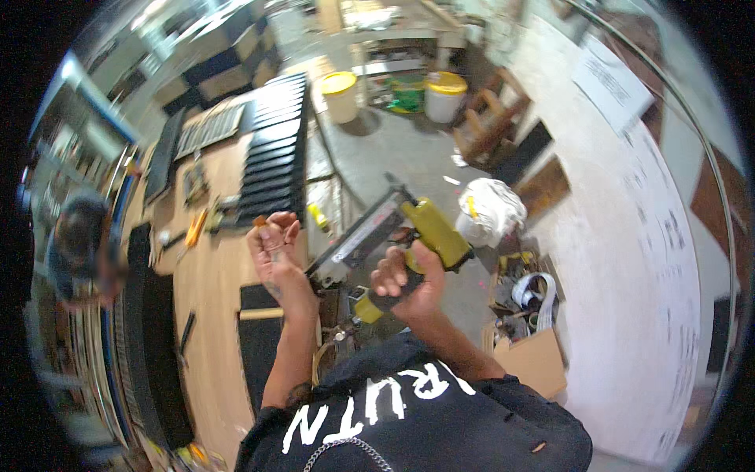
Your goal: The person marks a wood panel with a marker, aligns it with a wooden slatted component, and secures it using a pneumatic nail gun.
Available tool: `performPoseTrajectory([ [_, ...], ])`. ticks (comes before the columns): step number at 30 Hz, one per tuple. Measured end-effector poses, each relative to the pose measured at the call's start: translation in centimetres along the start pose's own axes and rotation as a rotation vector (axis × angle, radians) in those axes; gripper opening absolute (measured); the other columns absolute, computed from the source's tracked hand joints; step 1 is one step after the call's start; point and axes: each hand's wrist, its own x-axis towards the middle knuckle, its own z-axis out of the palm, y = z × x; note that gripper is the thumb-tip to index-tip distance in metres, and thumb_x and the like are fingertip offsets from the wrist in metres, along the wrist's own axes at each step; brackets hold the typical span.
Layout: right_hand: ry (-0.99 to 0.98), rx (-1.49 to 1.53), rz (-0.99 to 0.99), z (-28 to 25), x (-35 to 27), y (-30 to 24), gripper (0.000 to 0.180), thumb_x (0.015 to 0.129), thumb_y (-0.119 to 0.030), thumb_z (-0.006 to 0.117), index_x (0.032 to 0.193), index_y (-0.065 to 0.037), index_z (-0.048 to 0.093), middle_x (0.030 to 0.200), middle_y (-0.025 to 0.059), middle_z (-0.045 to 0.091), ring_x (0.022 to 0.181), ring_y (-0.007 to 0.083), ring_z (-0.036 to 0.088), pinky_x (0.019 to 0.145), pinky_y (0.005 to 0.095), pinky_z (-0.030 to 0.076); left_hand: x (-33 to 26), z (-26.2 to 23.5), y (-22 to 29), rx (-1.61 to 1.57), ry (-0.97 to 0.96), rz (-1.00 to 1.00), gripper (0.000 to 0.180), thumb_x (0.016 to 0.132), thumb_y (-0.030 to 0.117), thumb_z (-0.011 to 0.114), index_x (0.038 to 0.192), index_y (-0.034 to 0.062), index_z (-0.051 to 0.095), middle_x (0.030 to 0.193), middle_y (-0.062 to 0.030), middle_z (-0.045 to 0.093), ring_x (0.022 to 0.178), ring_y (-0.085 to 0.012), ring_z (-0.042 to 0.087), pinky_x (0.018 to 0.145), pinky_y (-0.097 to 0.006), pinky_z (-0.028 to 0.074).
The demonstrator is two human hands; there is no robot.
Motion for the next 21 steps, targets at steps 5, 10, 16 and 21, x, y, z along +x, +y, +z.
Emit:
performPoseTrajectory([
  [5, 0.028, -0.080, -0.167, -2.1, -1.7, -7.6, 0.037, 0.094, -0.037, 0.052, 0.108, -0.003, 0.056, 0.058, 0.0015, 0.047, 0.047, 0.0147, 0.047, 0.054, 0.0337, 0.045, -2.8, 5.6, -3.1, -0.323, -0.150, -0.220, 0.021, 0.103, 0.024, 0.043, 0.094, 0.0056, 0.049, 0.095, -0.0068, 0.059, 0.088, -0.0157, 0.058, 0.085, -0.034, 0.048],
  [10, 0.517, -0.318, -0.629, -6.2, -2.9, -17.8, 0.025, 0.090, -0.032, 0.056, 0.088, -0.007, 0.056, 0.057, 0.0009, 0.047, 0.047, 0.0144, 0.046, 0.052, 0.0335, 0.044, -2.5, -1.8, -6.4, -0.167, -0.231, -0.138, 0.020, 0.100, 0.023, 0.049, 0.096, 0.0040, 0.054, 0.088, -0.0090, 0.060, 0.083, -0.0203, 0.060, 0.077, -0.036, 0.051],
  [16, 0.984, -0.268, -1.476, -9.4, -9.2, -35.8, 0.016, 0.084, -0.013, 0.063, 0.077, -0.009, 0.049, 0.058, -0.0001, 0.043, 0.047, 0.0131, 0.042, 0.050, 0.0308, 0.042, -5.0, -16.2, -7.2, 0.090, 0.272, -0.314, 0.022, 0.102, 0.023, 0.047, 0.099, 0.0031, 0.055, 0.086, -0.0060, 0.059, 0.079, -0.0164, 0.056, 0.072, -0.030, 0.048],
  [21, 1.137, -0.367, -1.712, -9.3, -13.2, -40.7, 0.015, 0.081, -0.006, 0.060, 0.073, -0.006, 0.047, 0.058, 0.0024, 0.049, 0.044, 0.0131, 0.045, 0.043, 0.0307, 0.041, -5.6, -20.6, -6.7, 0.224, 0.548, -0.272, 0.028, 0.102, 0.030, 0.048, 0.094, 0.0038, 0.058, 0.084, -0.0058, 0.059, 0.074, -0.0162, 0.056, 0.070, -0.029, 0.050],
])
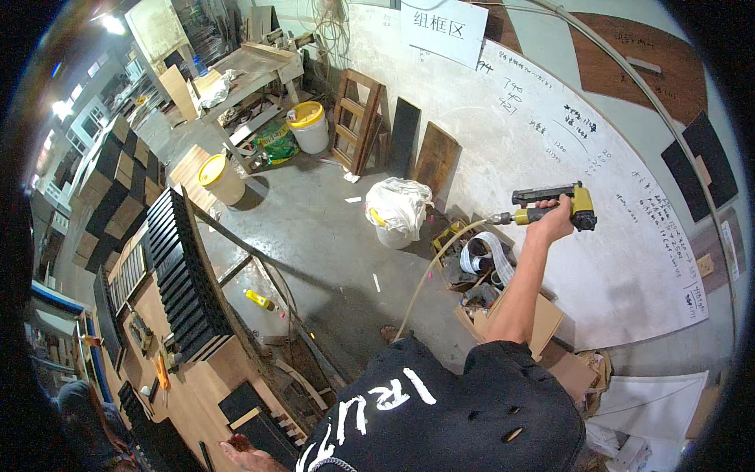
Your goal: The person marks a wood panel with a marker, aligns it with a wooden slatted component, and secures it using a pneumatic nail gun.
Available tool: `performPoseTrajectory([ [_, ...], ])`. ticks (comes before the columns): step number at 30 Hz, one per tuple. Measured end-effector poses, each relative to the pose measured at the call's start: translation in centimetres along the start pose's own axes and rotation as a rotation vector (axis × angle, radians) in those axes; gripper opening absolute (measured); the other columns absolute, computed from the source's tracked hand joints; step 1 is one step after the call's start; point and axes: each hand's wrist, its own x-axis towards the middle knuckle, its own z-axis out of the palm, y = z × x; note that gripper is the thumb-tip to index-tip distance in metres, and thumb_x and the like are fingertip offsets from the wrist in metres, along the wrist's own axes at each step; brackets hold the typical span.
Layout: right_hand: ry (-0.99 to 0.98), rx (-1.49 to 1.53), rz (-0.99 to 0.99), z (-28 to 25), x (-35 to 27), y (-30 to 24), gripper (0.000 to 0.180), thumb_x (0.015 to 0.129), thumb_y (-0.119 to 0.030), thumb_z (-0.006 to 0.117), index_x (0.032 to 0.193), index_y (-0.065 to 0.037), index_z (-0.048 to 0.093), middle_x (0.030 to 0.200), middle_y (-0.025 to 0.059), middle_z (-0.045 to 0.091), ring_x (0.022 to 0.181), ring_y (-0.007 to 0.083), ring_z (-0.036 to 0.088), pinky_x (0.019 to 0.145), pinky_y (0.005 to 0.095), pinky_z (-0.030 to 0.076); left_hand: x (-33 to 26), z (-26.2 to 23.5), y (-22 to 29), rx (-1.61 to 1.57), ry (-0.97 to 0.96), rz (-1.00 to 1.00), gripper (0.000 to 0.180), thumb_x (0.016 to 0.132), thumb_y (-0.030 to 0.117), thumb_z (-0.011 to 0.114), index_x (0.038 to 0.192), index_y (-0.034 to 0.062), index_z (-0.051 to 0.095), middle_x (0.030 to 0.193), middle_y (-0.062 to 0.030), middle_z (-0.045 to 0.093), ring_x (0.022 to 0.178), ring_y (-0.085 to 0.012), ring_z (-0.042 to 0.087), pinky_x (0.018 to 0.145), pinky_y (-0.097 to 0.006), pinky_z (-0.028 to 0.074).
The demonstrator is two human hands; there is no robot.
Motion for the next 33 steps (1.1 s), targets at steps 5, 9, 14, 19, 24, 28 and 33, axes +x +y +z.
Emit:
performPoseTrajectory([
  [5, 0.017, -0.041, 0.051, -0.7, 2.0, 0.0, 0.014, 0.080, -0.008, 0.061, 0.072, -0.005, 0.049, 0.058, 0.0020, 0.049, 0.046, 0.0132, 0.046, 0.047, 0.0318, 0.045, -0.6, 4.0, 0.5, 0.003, -0.082, 0.046, 0.029, 0.101, 0.030, 0.048, 0.095, 0.0032, 0.056, 0.082, -0.0058, 0.057, 0.075, -0.0157, 0.055, 0.071, -0.029, 0.048],
  [9, 0.009, -0.047, 0.096, -0.6, 1.9, 1.0, 0.012, 0.081, -0.009, 0.060, 0.074, -0.005, 0.050, 0.058, 0.0017, 0.048, 0.046, 0.0128, 0.046, 0.047, 0.0319, 0.045, -2.1, 6.6, 2.0, 0.005, -0.150, 0.100, 0.033, 0.100, 0.033, 0.050, 0.089, 0.0027, 0.057, 0.075, -0.0069, 0.056, 0.069, -0.0171, 0.054, 0.067, -0.029, 0.049],
  [14, -0.024, -0.035, 0.115, -0.5, 1.5, 1.7, 0.011, 0.080, -0.009, 0.060, 0.077, -0.004, 0.051, 0.059, 0.0018, 0.048, 0.046, 0.0132, 0.047, 0.048, 0.0323, 0.046, -2.5, 6.5, 2.5, 0.018, -0.078, 0.077, 0.032, 0.100, 0.032, 0.051, 0.088, 0.0039, 0.059, 0.073, -0.0062, 0.056, 0.069, -0.0164, 0.054, 0.067, -0.030, 0.049],
  [19, -0.008, -0.073, 0.103, -0.4, 0.2, 2.1, 0.011, 0.080, -0.009, 0.061, 0.078, -0.004, 0.051, 0.060, 0.0028, 0.048, 0.047, 0.0139, 0.047, 0.048, 0.0324, 0.046, -2.4, 4.6, 1.7, 0.031, -0.023, 0.068, 0.027, 0.100, 0.030, 0.052, 0.095, 0.0036, 0.058, 0.080, -0.0057, 0.057, 0.072, -0.0157, 0.056, 0.068, -0.029, 0.050],
  [24, -0.145, -0.075, 0.239, -0.9, -2.2, 2.3, 0.011, 0.081, -0.011, 0.061, 0.086, -0.003, 0.056, 0.060, 0.0022, 0.045, 0.048, 0.0144, 0.044, 0.050, 0.0336, 0.043, -1.6, 3.8, 1.3, -0.037, -0.085, 0.019, 0.027, 0.101, 0.031, 0.050, 0.098, 0.0047, 0.057, 0.083, -0.0048, 0.059, 0.074, -0.0132, 0.055, 0.069, -0.028, 0.047],
  [28, -0.473, -0.037, 0.553, -2.7, -7.5, 2.5, 0.023, 0.087, -0.019, 0.056, 0.104, -0.003, 0.057, 0.059, -0.0021, 0.040, 0.050, 0.0110, 0.038, 0.053, 0.0294, 0.038, -0.9, 5.6, 0.9, -0.106, -0.248, 0.046, 0.030, 0.100, 0.024, 0.051, 0.120, 0.0013, 0.050, 0.086, -0.0068, 0.057, 0.078, -0.0164, 0.056, 0.069, -0.030, 0.050],
  [33, -0.809, 0.331, 1.096, -3.5, -16.1, 3.9, 0.027, 0.093, -0.021, 0.051, 0.108, 0.001, 0.056, 0.057, -0.0019, 0.037, 0.049, 0.0095, 0.037, 0.052, 0.0276, 0.039, -8.8, 16.8, 4.7, -0.026, -0.669, 0.304, 0.042, 0.097, 0.011, 0.050, 0.137, 0.0047, 0.038, 0.081, -0.0080, 0.063, 0.073, -0.0147, 0.059, 0.067, -0.031, 0.052],
])
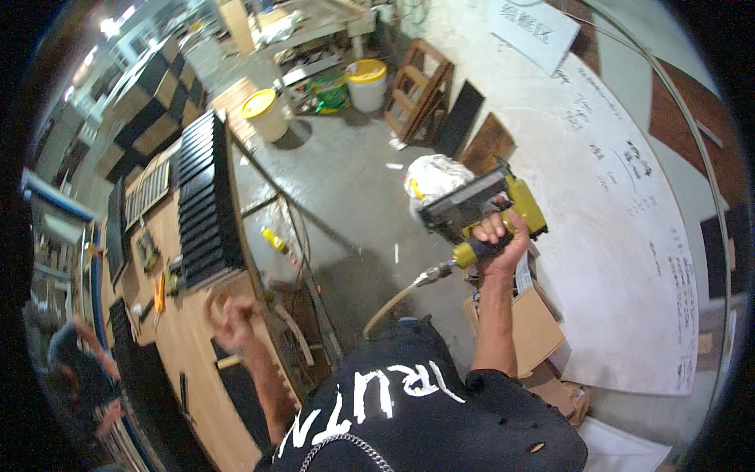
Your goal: The person marks a wood panel with a marker, aligns it with a wooden slatted component, and secures it using a pneumatic nail gun.
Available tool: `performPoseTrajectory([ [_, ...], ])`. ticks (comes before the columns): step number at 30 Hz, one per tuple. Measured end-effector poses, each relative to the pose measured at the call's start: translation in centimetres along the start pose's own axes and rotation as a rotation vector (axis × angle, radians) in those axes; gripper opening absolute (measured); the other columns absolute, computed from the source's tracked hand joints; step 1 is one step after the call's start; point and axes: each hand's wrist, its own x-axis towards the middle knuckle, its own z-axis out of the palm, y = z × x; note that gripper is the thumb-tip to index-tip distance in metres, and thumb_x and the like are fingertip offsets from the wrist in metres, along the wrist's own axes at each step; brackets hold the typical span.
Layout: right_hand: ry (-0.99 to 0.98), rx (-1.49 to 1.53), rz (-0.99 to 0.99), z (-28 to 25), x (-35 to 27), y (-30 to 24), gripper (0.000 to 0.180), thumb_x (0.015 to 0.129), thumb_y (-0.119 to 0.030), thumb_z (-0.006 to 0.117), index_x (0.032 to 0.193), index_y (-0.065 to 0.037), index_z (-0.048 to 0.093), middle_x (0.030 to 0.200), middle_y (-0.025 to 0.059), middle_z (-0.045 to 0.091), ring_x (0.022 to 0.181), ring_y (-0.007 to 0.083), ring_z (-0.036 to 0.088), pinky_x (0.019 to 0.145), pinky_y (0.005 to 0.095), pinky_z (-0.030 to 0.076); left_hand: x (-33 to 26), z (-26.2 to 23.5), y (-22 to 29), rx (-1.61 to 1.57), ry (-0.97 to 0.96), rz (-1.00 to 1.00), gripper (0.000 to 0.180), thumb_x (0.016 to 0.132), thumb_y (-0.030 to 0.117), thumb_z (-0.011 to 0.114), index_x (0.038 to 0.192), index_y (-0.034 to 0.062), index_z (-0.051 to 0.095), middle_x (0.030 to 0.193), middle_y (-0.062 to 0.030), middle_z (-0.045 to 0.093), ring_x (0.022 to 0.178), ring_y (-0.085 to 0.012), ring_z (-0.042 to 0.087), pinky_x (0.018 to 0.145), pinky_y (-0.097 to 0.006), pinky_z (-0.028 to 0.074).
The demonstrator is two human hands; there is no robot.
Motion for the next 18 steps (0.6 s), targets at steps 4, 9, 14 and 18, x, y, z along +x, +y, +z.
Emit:
performPoseTrajectory([
  [4, -0.106, 0.211, 0.203, 3.3, -0.9, 7.5, 0.033, 0.094, -0.022, 0.050, 0.114, 0.004, 0.055, 0.058, -0.0003, 0.038, 0.046, 0.0106, 0.041, 0.054, 0.0310, 0.044, 0.4, 5.4, 2.0, 0.443, -0.508, 0.457, 0.033, 0.092, 0.004, 0.055, 0.125, 0.0004, 0.053, 0.097, -0.0135, 0.065, 0.080, -0.0203, 0.064, 0.068, -0.034, 0.055],
  [9, -0.219, 0.179, 0.398, 7.6, -3.0, 12.2, 0.036, 0.095, -0.024, 0.045, 0.120, 0.000, 0.053, 0.059, -0.0001, 0.039, 0.048, 0.0116, 0.040, 0.055, 0.0308, 0.042, -0.2, 7.8, 6.7, 0.726, -0.450, 0.583, 0.061, 0.081, 0.028, 0.074, 0.126, -0.0048, 0.050, 0.115, -0.0207, 0.057, 0.097, -0.0350, 0.061, 0.082, -0.041, 0.053],
  [14, -0.284, 0.136, 0.484, 7.7, -3.9, 13.5, 0.039, 0.095, -0.025, 0.044, 0.125, -0.001, 0.048, 0.062, 0.0014, 0.042, 0.048, 0.0115, 0.043, 0.054, 0.0294, 0.043, -0.8, 6.4, 5.8, 0.885, -0.504, 0.590, 0.061, 0.081, 0.040, 0.071, 0.114, -0.0086, 0.056, 0.105, -0.0191, 0.057, 0.099, -0.0334, 0.058, 0.087, -0.041, 0.048],
  [18, -0.331, 0.172, 0.583, 8.1, -3.6, 14.7, 0.040, 0.095, -0.025, 0.045, 0.125, 0.001, 0.047, 0.062, 0.0008, 0.040, 0.047, 0.0102, 0.039, 0.051, 0.0273, 0.041, -1.0, 4.7, 5.1, 0.915, -0.429, 0.703, 0.056, 0.080, 0.041, 0.071, 0.104, -0.0088, 0.061, 0.096, -0.0172, 0.060, 0.090, -0.0299, 0.060, 0.080, -0.038, 0.049],
])
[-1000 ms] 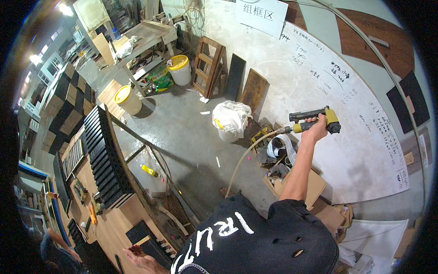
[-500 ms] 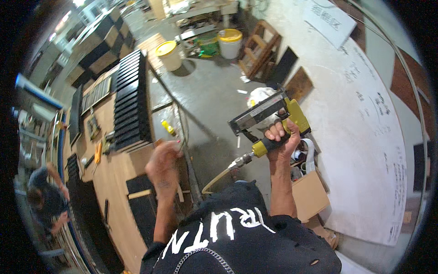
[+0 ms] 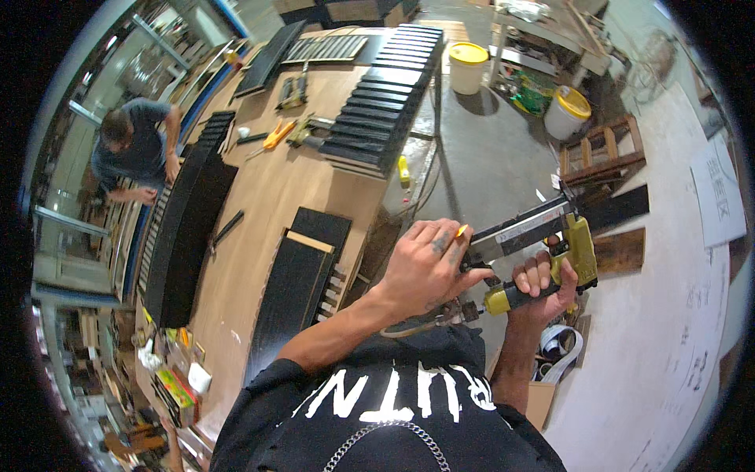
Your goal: The person marks a wood panel with a marker, aligns it with a wooden slatted component, and secures it using a pneumatic nail gun.
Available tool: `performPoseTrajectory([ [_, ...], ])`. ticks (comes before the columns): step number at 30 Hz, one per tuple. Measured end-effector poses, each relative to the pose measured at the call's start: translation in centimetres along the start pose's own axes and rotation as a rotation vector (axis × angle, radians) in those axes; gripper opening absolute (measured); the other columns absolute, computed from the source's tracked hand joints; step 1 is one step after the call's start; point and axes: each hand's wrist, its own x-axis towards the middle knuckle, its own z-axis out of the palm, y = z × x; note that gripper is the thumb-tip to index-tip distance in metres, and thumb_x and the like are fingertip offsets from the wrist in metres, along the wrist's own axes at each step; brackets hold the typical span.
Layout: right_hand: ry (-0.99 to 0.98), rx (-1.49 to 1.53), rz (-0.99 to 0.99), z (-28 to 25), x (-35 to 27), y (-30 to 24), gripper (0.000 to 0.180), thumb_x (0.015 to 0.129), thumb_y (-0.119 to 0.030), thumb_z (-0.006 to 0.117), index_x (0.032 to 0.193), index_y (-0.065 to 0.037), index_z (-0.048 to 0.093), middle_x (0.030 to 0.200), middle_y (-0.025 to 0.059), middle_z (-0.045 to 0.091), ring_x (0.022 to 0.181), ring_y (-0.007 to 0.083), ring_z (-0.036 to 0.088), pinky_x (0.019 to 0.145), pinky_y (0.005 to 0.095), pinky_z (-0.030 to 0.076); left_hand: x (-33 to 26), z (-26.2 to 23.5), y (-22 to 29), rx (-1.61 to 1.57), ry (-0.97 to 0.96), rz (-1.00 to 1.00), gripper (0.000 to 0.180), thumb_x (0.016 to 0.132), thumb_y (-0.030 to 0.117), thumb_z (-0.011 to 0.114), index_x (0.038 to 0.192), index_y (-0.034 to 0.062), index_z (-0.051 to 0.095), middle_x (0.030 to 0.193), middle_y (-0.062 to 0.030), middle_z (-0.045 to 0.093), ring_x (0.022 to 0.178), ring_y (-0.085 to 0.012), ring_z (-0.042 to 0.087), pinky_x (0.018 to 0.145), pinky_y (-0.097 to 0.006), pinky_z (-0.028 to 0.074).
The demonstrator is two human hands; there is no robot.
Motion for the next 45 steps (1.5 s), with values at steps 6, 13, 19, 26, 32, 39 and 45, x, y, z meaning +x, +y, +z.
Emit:
performPoseTrajectory([
  [6, -0.001, 0.057, 0.098, -0.8, 0.7, 2.2, 0.042, 0.096, -0.025, 0.044, 0.127, 0.004, 0.046, 0.063, 0.0007, 0.040, 0.049, 0.0094, 0.039, 0.052, 0.0276, 0.042, -2.5, -1.1, -0.3, 0.098, 0.056, -0.075, 0.054, 0.076, 0.040, 0.074, 0.098, -0.0072, 0.062, 0.093, -0.0151, 0.061, 0.084, -0.0280, 0.062, 0.075, -0.037, 0.050],
  [13, -0.056, 0.033, 0.067, -1.5, 2.5, 0.3, 0.043, 0.097, -0.026, 0.043, 0.127, 0.005, 0.046, 0.063, 0.0003, 0.040, 0.049, 0.0091, 0.040, 0.051, 0.0270, 0.043, -7.3, -4.0, -0.4, 0.166, -0.019, -0.175, 0.059, 0.075, 0.043, 0.076, 0.107, -0.0041, 0.059, 0.099, -0.0138, 0.059, 0.087, -0.0265, 0.063, 0.076, -0.036, 0.050],
  [19, -0.234, 0.088, 0.053, -1.7, 3.5, 0.5, 0.040, 0.098, -0.026, 0.043, 0.124, 0.004, 0.048, 0.060, 0.0008, 0.041, 0.045, 0.0079, 0.041, 0.044, 0.0246, 0.040, -5.8, -9.3, 0.0, -0.126, -0.090, -0.514, 0.037, 0.089, 0.017, 0.064, 0.122, 0.0030, 0.055, 0.101, -0.0166, 0.063, 0.088, -0.0278, 0.065, 0.077, -0.037, 0.053],
  [26, -0.348, 0.316, 0.177, -1.9, 3.0, 1.4, 0.052, 0.095, -0.029, 0.050, 0.135, 0.002, 0.040, 0.061, 0.0039, 0.047, 0.046, 0.0115, 0.046, 0.044, 0.0274, 0.045, -3.0, -10.8, 0.3, -0.865, 0.225, -0.831, 0.055, 0.097, 0.006, 0.050, 0.146, 0.0119, 0.027, 0.093, -0.0131, 0.065, 0.075, -0.0168, 0.066, 0.061, -0.026, 0.051],
  [32, -0.421, 0.333, 0.242, -1.0, 1.8, 2.0, 0.056, 0.094, -0.030, 0.052, 0.138, 0.001, 0.038, 0.059, 0.0044, 0.049, 0.046, 0.0128, 0.047, 0.045, 0.0293, 0.046, -1.0, -10.6, 0.9, -1.225, 0.193, -0.897, 0.028, 0.096, 0.008, 0.053, 0.117, 0.0007, 0.036, 0.100, -0.0229, 0.064, 0.085, -0.0246, 0.069, 0.065, -0.030, 0.056],
  [39, -0.502, 0.340, 0.275, 0.6, 1.3, 2.5, 0.054, 0.093, -0.031, 0.054, 0.135, 0.000, 0.040, 0.058, 0.0031, 0.047, 0.045, 0.0123, 0.047, 0.045, 0.0296, 0.046, -0.5, -10.2, 2.0, -1.400, 0.192, -0.896, 0.027, 0.099, 0.016, 0.049, 0.117, -0.0036, 0.045, 0.108, -0.0267, 0.062, 0.093, -0.0291, 0.068, 0.074, -0.033, 0.060],
  [45, -0.506, 0.329, 0.290, 0.2, 0.2, 1.6, 0.057, 0.091, -0.034, 0.050, 0.137, 0.000, 0.038, 0.059, 0.0042, 0.047, 0.045, 0.0137, 0.047, 0.047, 0.0315, 0.049, 0.6, -9.8, 3.6, -1.425, 0.271, -0.901, 0.028, 0.098, 0.018, 0.052, 0.115, -0.0030, 0.046, 0.108, -0.0281, 0.063, 0.092, -0.0295, 0.069, 0.071, -0.033, 0.060],
])
